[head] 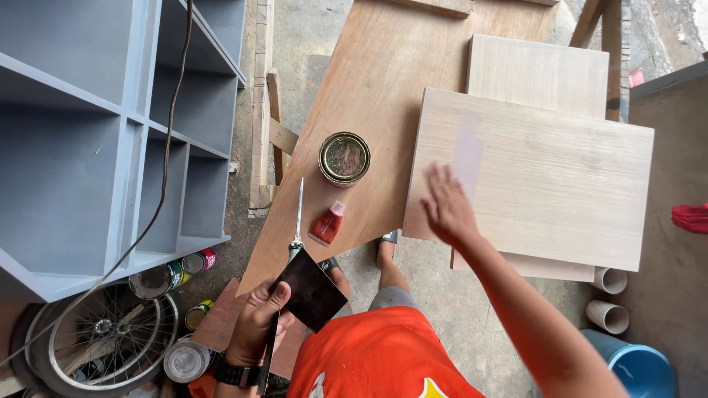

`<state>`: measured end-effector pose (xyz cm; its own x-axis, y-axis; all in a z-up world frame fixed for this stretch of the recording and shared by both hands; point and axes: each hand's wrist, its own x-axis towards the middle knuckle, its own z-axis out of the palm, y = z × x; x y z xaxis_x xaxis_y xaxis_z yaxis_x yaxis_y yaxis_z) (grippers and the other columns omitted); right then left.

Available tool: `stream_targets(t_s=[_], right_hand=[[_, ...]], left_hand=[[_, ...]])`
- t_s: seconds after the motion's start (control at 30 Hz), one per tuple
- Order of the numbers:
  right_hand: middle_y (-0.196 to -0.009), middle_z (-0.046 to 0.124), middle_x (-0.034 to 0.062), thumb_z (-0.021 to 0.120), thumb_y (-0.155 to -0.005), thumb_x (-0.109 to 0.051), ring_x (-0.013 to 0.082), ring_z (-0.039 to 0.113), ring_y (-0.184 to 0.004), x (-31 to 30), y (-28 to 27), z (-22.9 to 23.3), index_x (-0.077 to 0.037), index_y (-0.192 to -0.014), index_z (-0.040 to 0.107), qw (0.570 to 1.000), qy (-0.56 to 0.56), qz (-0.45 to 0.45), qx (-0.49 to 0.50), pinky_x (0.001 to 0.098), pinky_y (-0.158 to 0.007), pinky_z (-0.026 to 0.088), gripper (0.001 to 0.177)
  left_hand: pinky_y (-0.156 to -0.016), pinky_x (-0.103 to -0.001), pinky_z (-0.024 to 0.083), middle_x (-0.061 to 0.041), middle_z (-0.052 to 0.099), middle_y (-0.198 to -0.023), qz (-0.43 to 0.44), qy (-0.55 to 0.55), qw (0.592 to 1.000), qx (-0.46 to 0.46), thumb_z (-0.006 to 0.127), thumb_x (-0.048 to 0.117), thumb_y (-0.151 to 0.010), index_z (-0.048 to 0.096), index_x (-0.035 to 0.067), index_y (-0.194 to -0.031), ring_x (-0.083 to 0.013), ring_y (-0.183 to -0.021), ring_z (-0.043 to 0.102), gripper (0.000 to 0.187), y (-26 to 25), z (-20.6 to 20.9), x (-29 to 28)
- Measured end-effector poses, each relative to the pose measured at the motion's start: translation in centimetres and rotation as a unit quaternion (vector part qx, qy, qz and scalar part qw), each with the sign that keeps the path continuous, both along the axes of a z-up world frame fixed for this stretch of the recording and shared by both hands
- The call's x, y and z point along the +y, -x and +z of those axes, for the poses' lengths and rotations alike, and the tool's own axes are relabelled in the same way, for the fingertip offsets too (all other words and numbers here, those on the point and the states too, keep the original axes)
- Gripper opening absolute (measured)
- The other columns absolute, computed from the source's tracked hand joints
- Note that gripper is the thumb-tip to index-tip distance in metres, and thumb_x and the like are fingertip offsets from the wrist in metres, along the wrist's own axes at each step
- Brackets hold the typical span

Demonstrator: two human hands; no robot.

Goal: Applying wood filler to wooden boards and sanding them smooth in a workshop.

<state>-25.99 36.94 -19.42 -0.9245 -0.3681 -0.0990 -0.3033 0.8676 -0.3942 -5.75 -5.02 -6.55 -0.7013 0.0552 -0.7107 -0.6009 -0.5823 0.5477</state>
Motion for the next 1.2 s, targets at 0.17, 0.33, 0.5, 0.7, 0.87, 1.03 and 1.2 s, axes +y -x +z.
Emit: stream_targets(t_s=[0.17, 0.33, 0.5, 0.7, 0.87, 1.03, 1.2], right_hand=[[-0.178, 0.032, 0.0168, 0.04, -0.111, -0.046, 0.0501, 0.023, -0.164, -3.0, -8.8, -0.5, -0.002, -0.168, 0.035, 0.982, -0.116, 0.143, 0.04, 0.0676, -0.128, 0.024, 0.072], [-0.18, 0.03, 0.0116, 0.03, -0.116, -0.051, 0.0342, 0.017, -0.168, -4.4, -12.3, 2.1, -0.013, -0.171, 0.036, 0.959, -0.034, 0.28, -0.014, 0.0578, -0.134, 0.004, 0.068], [-0.183, 0.015, 0.0179, 0.027, -0.114, -0.057, 0.0391, 0.007, -0.17, -4.5, -9.0, 0.6, -0.001, -0.171, 0.026, 0.986, -0.122, -0.104, -0.053, 0.0578, -0.134, 0.012, 0.08], [-0.179, 0.031, 0.0158, 0.036, -0.116, -0.051, 0.0384, 0.022, -0.167, -7.1, -13.0, 0.8, -0.01, -0.17, 0.039, 0.986, 0.023, 0.162, -0.01, 0.0563, -0.134, 0.018, 0.068], [-0.183, 0.022, 0.0148, 0.044, -0.11, -0.048, 0.0352, 0.016, -0.169, -6.9, -11.5, -1.3, -0.008, -0.173, 0.028, 0.998, -0.032, -0.026, 0.045, 0.0536, -0.135, 0.016, 0.076], [-0.164, 0.057, 0.0119, 0.041, -0.116, -0.046, 0.0329, 0.05, -0.153, -9.1, -16.5, -0.2, -0.009, -0.148, 0.067, 0.974, 0.061, 0.213, -0.048, 0.06, -0.127, 0.026, 0.056], [-0.172, 0.048, 0.0138, 0.041, -0.117, -0.04, 0.0297, 0.042, -0.162, -6.5, -15.7, 0.4, -0.009, -0.164, 0.05, 0.978, 0.162, -0.123, 0.047, 0.0499, -0.132, 0.03, 0.058]], left_hand=[[-0.044, -0.023, 0.028, -0.003, 0.07, -0.089, -0.015, 0.0, 1.0, 0.001, 0.08, 0.032, -0.099, 0.074, 0.013, -0.101, -0.0089, -0.045, 0.037, 0.02, -0.5, -1.0, -0.8], [-0.04, -0.023, 0.028, -0.005, 0.072, -0.092, -0.036, 0.001, 0.999, -0.002, 0.079, 0.033, -0.099, 0.074, 0.012, -0.103, -0.0098, -0.044, 0.036, 0.022, -0.2, -0.6, -1.6], [-0.043, -0.022, 0.029, -0.001, 0.068, -0.09, -0.047, -0.023, 0.998, 0.03, 0.078, 0.027, -0.101, 0.074, 0.012, -0.1, -0.0068, -0.057, 0.042, 0.016, -0.3, -1.3, -2.3], [-0.045, -0.023, 0.027, -0.01, 0.078, -0.098, -0.069, 0.004, 0.997, 0.033, 0.079, 0.032, -0.099, 0.072, 0.01, -0.096, -0.0091, -0.044, 0.033, 0.024, 0.3, -0.1, -3.2], [-0.042, -0.022, 0.027, -0.007, 0.076, -0.094, -0.083, -0.01, 0.995, 0.056, 0.08, 0.031, -0.099, 0.074, 0.012, -0.096, -0.0078, -0.046, 0.037, 0.02, 0.2, -0.4, -3.5], [-0.041, -0.024, 0.025, 0.0, 0.064, -0.078, -0.118, -0.006, 0.991, 0.066, 0.08, 0.028, -0.1, 0.076, 0.008, -0.1, -0.0082, -0.05, 0.038, 0.02, 0.8, 0.1, -3.2], [-0.041, -0.022, 0.032, -0.012, 0.081, -0.101, -0.133, -0.006, 0.99, 0.049, 0.082, 0.026, -0.095, 0.08, 0.007, -0.11, -0.0136, -0.069, 0.064, 0.024, 2.2, -0.8, -2.0]])
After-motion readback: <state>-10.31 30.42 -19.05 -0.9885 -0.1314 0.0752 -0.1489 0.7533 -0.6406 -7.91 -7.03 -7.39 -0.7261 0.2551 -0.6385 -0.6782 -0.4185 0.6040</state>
